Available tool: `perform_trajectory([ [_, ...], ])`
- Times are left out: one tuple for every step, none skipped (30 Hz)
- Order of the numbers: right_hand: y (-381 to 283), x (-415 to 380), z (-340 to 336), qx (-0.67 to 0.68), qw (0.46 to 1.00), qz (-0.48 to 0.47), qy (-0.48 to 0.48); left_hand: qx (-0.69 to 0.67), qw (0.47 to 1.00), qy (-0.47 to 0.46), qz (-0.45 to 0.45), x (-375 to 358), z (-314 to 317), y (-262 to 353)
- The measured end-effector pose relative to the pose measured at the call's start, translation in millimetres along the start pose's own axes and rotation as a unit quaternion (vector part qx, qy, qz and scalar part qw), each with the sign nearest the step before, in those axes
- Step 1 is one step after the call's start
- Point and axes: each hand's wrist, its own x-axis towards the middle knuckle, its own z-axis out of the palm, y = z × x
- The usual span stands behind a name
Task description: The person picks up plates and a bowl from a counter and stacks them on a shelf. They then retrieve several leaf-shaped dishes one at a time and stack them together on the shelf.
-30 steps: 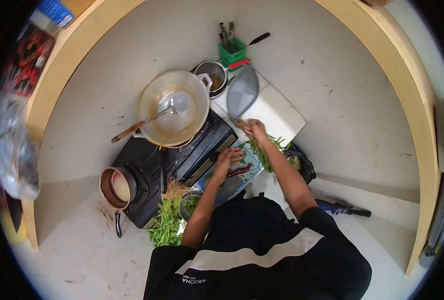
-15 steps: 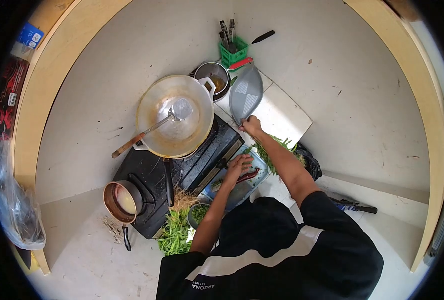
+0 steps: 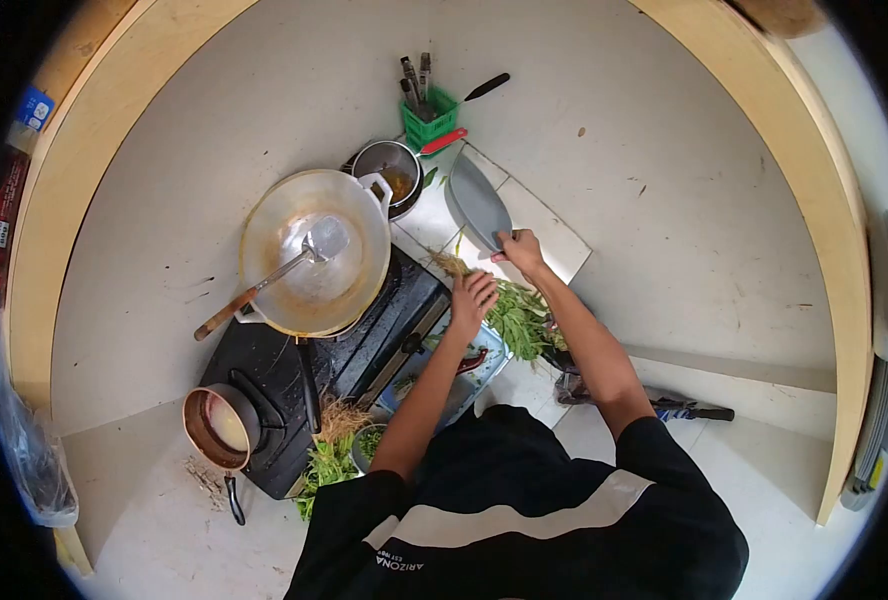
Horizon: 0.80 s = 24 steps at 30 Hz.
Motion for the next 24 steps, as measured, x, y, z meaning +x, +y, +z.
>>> perform_trajectory([
  [3.2, -4.5, -12.8, 0.014, 1.000, 0.000, -0.017, -0.057, 0.998, 0.001, 0.005, 9.2, 8.2, 4.7],
  [9.1, -13.0, -22.4, 0.012, 1.000, 0.001, -0.013, -0.058, 0.998, -0.002, 0.002, 19.4, 17.3, 9.9],
  [14.2, -30.2, -29.7, 0.008, 1.000, -0.018, -0.015, -0.084, 0.996, 0.008, 0.010, 29.1, 25.9, 14.9],
  [18.6, -48.5, -37.2, 0.003, 0.999, -0.038, -0.018, -0.111, 0.994, 0.018, 0.017, 35.6, 33.5, 18.0],
  [22.9, -66.8, -44.4, -0.031, 0.998, -0.042, -0.019, -0.112, 0.994, 0.013, 0.015, 37.2, 41.1, 22.7],
  [32.0, -82.6, -50.8, -0.093, 0.994, -0.062, -0.016, -0.110, 0.994, -0.024, 0.016, 34.7, 49.4, 30.2],
  [33.5, -106.7, -54.7, -0.067, 0.995, -0.074, -0.013, -0.107, 0.992, -0.061, 0.018, 29.4, 57.0, 38.0],
  [28.5, -134.3, -58.4, -0.039, 0.996, -0.085, -0.009, -0.105, 0.990, -0.097, 0.004, 17.5, 65.0, 46.5],
  [26.1, -155.5, -66.0, -0.100, 0.991, -0.087, -0.003, -0.102, 0.990, -0.099, 0.002, 9.3, 71.0, 49.6],
  [29.3, -172.9, -75.8, -0.159, 0.983, -0.088, 0.004, -0.051, 0.993, -0.106, 0.021, 2.7, 75.3, 51.9],
  [38.4, -188.4, -84.2, -0.156, 0.984, -0.090, 0.008, 0.001, 0.993, -0.115, 0.040, -2.0, 78.4, 53.5],
  [46.3, -204.5, -93.1, -0.201, 0.970, -0.136, 0.035, 0.006, 0.992, -0.119, 0.040, -6.2, 79.3, 52.9],
  [48.8, -217.5, -99.4, -0.245, 0.950, -0.181, 0.062, 0.012, 0.993, -0.108, 0.035, -11.9, 80.0, 50.8],
  [50.9, -230.3, -105.5, -0.242, 0.950, -0.183, 0.069, 0.019, 0.995, -0.098, 0.029, -18.4, 80.9, 48.8],
  [42.0, -249.3, -110.2, -0.190, 0.963, -0.171, 0.089, 0.028, 0.994, -0.106, 0.027, -26.0, 83.3, 47.4],
  [38.8, -264.6, -113.0, -0.134, 0.972, -0.157, 0.113, 0.025, 0.995, -0.090, 0.046, -35.0, 87.7, 45.6],
  [44.7, -271.0, -115.0, -0.125, 0.971, -0.156, 0.131, 0.024, 0.995, -0.076, 0.065, -44.1, 93.2, 43.2],
  [52.5, -274.2, -117.7, -0.033, 0.975, -0.152, 0.159, 0.012, 0.997, -0.058, 0.053, -55.9, 99.1, 42.4],
  [55.4, -279.9, -119.7, 0.059, 0.970, -0.147, 0.183, 0.025, 0.996, -0.067, 0.046, -72.3, 107.7, 40.4],
  [56.6, -282.7, -123.2, 0.150, 0.966, -0.144, 0.156, 0.008, 0.994, -0.082, 0.069, -88.6, 115.6, 40.0],
  [54.6, -286.5, -126.2, 0.181, 0.960, -0.142, 0.157, -0.011, 0.991, -0.097, 0.096, -106.4, 124.8, 41.7],
  [49.6, -290.0, -127.1, 0.197, 0.952, -0.158, 0.172, -0.006, 0.989, -0.100, 0.109, -122.3, 132.9, 41.5],
  [44.1, -293.7, -127.4, 0.212, 0.944, -0.174, 0.184, 0.000, 0.988, -0.103, 0.114, -132.4, 135.3, 40.6],
  [39.1, -297.5, -129.4, 0.217, 0.942, -0.179, 0.182, 0.003, 0.981, -0.130, 0.144, -142.4, 136.5, 39.2],
])
